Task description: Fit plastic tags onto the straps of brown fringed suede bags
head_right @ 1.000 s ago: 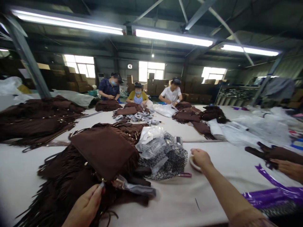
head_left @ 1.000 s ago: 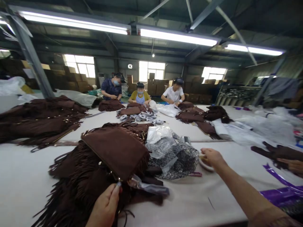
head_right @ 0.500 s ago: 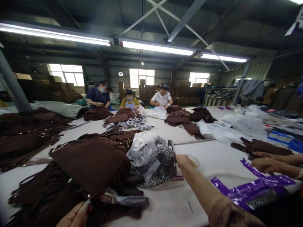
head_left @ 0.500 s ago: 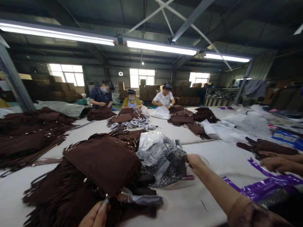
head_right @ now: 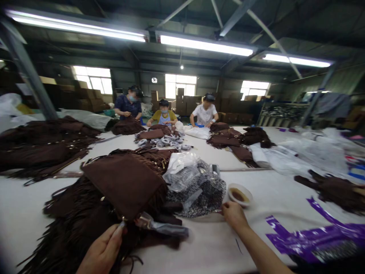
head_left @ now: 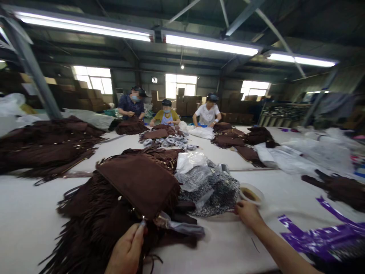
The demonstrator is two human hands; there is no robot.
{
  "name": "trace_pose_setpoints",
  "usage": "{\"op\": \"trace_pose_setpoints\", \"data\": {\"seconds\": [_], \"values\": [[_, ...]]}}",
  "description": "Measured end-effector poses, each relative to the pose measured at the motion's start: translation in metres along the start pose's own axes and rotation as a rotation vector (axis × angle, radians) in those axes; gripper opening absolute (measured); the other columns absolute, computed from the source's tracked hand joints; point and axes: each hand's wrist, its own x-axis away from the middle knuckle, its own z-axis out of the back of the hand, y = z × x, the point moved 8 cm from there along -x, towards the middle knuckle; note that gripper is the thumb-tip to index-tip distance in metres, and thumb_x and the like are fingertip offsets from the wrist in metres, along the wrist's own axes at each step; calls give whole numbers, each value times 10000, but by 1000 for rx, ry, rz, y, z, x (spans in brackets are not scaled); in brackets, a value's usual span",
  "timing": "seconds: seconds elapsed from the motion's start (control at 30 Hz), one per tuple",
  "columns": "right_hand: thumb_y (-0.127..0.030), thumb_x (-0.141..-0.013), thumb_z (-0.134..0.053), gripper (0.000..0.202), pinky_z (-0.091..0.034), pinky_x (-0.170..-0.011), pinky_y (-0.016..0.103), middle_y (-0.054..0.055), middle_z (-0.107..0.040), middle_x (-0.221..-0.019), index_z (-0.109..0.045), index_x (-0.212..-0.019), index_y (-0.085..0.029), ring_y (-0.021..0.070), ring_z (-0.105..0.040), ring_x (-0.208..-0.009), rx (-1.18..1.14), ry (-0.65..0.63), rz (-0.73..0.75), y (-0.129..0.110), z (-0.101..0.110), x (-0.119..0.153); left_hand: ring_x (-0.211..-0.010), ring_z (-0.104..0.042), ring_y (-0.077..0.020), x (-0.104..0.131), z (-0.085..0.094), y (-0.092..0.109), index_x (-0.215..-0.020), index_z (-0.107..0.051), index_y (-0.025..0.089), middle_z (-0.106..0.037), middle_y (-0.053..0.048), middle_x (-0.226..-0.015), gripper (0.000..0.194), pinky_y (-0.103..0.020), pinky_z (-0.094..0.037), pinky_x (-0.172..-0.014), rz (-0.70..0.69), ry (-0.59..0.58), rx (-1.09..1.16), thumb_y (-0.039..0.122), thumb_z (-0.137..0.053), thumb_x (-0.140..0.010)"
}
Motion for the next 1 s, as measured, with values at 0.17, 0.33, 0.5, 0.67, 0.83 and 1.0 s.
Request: {"op": "trace_pose_setpoints", "data": {"seconds": [0.17, 0.33, 0.5, 0.67, 0.83, 1.0], "values": [[-221, -679, -540, 209, -349, -521, 271, 39, -621, -497, -568, -475, -189, 171, -548, -518, 389, -509, 252, -14, -66, 72, -615, -468, -134, 9, 6, 25, -729, -550, 186, -543, 2, -665, 359, -239, -351, -583, -43, -27, -58, 408, -361, -938], [-351, -819, -504, 257, -381, -503, 214, 17, -656, -645, -644, -699, -171, 121, -537, -539, 37, -976, 354, -112, -151, 175, -625, -471, -136, 15, 8, 31, -769, -521, 192, -553, -13, -703, 301, -264, -327, -602, -107, 33, -180, 306, -321, -963], [-406, -818, -539, 324, -370, -501, 218, 4, -604, -569, -621, -636, -151, 97, -469, -491, -237, -882, 400, -207, -207, 189, -669, -518, -162, 23, 7, 33, -803, -514, 194, -583, -49, -757, 296, -291, -337, -624, -147, 51, -343, 286, -289, -972], [-408, -758, -603, 332, -373, -498, 225, 4, -582, -500, -624, -556, -146, 108, -488, -491, -209, -761, 319, -210, -241, 179, -712, -555, -179, 25, 7, 27, -816, -514, 197, -611, -68, -804, 299, -299, -378, -650, -196, 63, -414, 276, -276, -978], [-471, -729, -626, 372, -367, -472, 228, 13, -585, -483, -637, -554, -144, 106, -479, -468, -195, -666, 213, -193, -246, 173, -739, -589, -194, 26, 3, 21, -857, -514, 197, -627, -81, -823, 252, -301, -415, -656, -272, 66, -472, 220, -287, -966], [-520, -695, -653, 418, -286, -401, 217, -11, -514, -418, -557, -508, -159, 78, -399, -393, -263, -658, 91, -182, -256, 171, -681, -593, -194, 29, -3, 17, -883, -493, 196, -637, -73, -805, 181, -300, -417, -597, -315, 85, -552, 144, -326, -932]]}}
